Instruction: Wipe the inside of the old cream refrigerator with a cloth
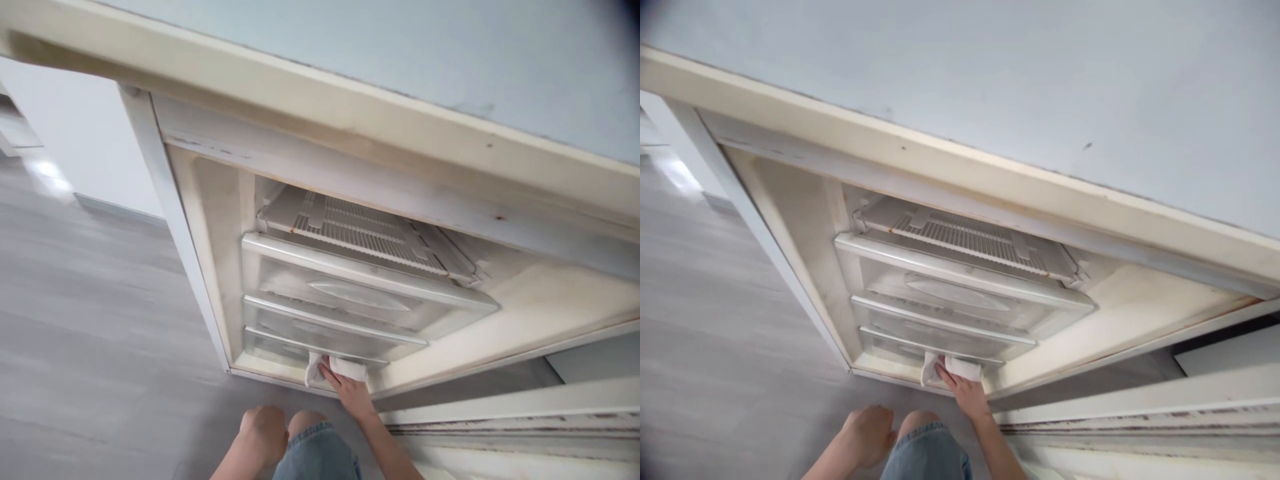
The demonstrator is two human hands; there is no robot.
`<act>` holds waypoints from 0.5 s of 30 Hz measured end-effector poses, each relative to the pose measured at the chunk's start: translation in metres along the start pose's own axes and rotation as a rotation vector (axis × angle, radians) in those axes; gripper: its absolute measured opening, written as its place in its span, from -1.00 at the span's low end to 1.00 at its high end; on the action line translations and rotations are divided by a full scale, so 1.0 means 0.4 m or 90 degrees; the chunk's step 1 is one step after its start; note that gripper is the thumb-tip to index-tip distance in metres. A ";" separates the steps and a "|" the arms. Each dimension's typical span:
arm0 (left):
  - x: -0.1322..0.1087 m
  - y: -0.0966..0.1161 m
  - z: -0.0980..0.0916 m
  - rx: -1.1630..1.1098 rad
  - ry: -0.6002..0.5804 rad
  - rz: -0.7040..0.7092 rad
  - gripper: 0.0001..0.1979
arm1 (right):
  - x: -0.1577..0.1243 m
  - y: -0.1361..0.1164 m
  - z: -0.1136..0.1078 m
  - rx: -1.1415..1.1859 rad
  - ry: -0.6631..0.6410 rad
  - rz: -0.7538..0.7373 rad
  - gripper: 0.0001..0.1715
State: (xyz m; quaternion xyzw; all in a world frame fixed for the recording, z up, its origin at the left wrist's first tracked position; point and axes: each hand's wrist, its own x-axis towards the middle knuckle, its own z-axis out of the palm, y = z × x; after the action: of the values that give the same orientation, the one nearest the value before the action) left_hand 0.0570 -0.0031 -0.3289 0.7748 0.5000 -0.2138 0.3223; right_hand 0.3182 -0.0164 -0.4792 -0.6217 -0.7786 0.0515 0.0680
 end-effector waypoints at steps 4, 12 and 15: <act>-0.001 -0.007 0.005 -0.002 0.006 0.002 -0.57 | -0.079 0.075 0.023 -0.102 0.042 0.031 -0.17; 0.013 0.013 0.010 -0.001 0.010 0.032 -0.58 | -0.039 0.040 0.143 -0.253 0.459 0.209 -0.64; 0.014 0.017 0.005 0.001 0.007 0.039 -0.59 | -0.033 0.038 0.213 -0.212 0.475 0.277 -0.66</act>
State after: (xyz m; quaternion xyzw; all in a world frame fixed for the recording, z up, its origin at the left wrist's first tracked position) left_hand 0.0654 -0.0029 -0.3319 0.7911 0.4775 -0.1999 0.3257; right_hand 0.3213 -0.0254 -0.5663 -0.7492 -0.5499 -0.2887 0.2302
